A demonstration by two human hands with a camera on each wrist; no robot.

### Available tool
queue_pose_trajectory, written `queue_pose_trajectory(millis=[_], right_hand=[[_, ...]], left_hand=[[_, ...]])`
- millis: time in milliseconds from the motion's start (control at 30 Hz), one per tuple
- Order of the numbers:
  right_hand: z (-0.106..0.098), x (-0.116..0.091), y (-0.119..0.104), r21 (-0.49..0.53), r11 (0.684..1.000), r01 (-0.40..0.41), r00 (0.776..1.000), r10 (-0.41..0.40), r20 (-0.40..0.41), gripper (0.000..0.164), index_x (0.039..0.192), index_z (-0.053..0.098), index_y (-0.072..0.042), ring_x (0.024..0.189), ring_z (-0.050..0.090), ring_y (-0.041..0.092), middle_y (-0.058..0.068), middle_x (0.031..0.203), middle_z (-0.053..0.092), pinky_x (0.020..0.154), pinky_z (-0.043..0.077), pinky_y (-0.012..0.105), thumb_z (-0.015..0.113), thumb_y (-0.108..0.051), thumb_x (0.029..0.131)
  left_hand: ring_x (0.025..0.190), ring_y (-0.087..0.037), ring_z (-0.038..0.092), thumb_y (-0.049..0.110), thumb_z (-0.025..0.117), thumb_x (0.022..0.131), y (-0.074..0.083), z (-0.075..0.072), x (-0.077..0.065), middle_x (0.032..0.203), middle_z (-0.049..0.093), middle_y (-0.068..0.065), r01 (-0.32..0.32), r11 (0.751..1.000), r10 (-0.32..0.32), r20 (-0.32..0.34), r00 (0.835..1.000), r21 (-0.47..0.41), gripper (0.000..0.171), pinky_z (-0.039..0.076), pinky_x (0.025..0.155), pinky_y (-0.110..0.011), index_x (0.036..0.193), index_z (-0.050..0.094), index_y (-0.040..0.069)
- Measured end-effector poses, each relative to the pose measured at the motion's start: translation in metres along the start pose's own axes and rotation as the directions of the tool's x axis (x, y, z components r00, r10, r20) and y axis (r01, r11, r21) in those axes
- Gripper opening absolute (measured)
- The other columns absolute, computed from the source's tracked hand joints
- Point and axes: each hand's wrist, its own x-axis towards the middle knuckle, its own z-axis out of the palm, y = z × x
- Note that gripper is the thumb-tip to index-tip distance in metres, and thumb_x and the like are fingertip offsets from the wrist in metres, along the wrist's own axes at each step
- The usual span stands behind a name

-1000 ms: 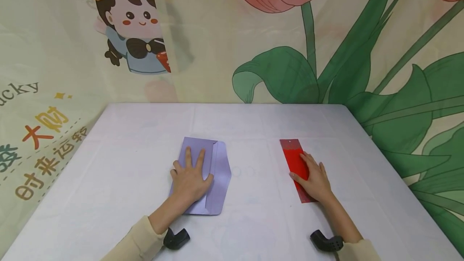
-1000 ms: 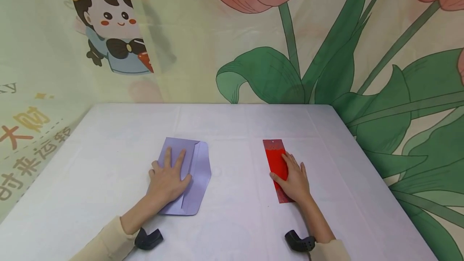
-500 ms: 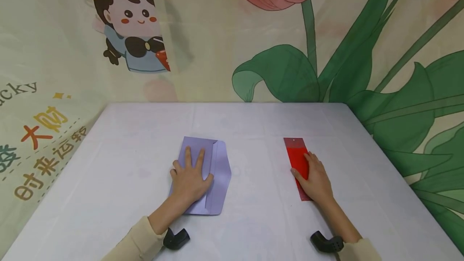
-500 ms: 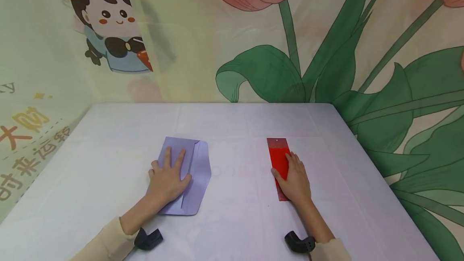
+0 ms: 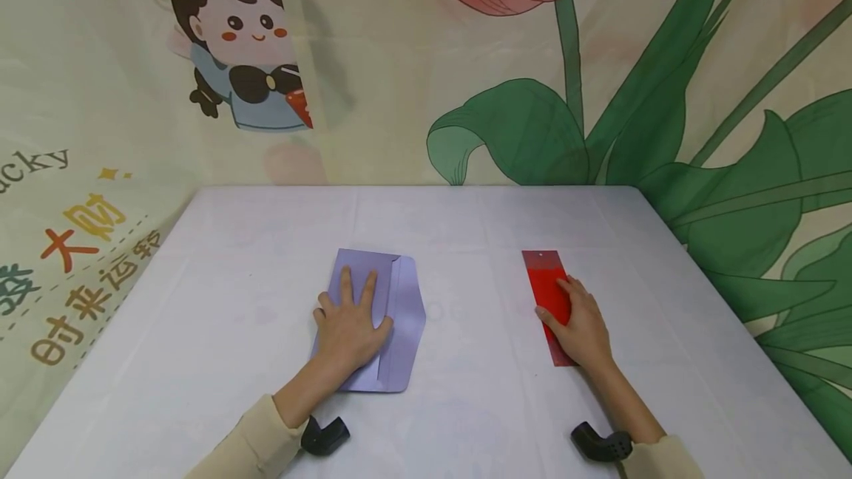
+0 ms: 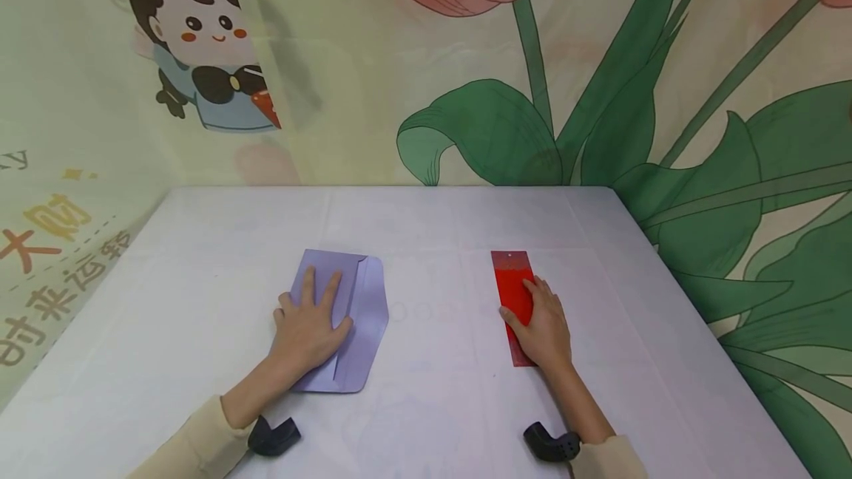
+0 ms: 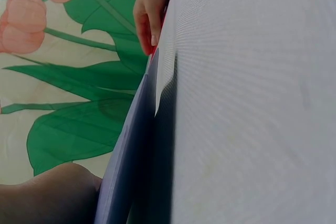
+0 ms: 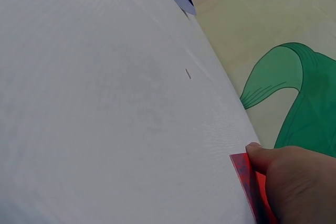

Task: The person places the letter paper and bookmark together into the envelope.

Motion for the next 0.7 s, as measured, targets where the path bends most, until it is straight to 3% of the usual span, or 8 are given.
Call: queue_pose_trajectory(millis=[500,700], right_hand=[[-0.0010,0.0001,-0.0012,-0.032,0.999,0.037,0.999,-0.037,0.004,0.062,0.134,0.047,-0.002,0.125,0.028,0.047,0.028,0.140,0.030,0.094,0.026,0.064,0.069,-0.025,0.081],[0.0015,-0.0019,0.0013,0.014,0.996,0.088,0.995,-0.087,-0.057,0.058,0.130,0.052,-0.003,0.120,0.033,0.045,0.026,0.139,0.032,0.089,0.032,0.062,0.072,-0.022,0.079]], left_hand=[[0.096,-0.050,0.032,0.043,0.052,0.079,-0.0001,-0.0022,-0.0008,0.149,0.012,-0.025,0.007,1.000,-0.007,0.006,1.000,-0.001,0.075,0.027,0.071,-0.051,0.146,0.031,0.018],[0.097,-0.051,0.032,0.043,0.052,0.079,-0.0015,-0.0011,-0.0008,0.148,0.013,-0.025,0.003,1.000,-0.003,0.003,1.000,0.004,0.075,0.027,0.072,-0.052,0.145,0.031,0.017]])
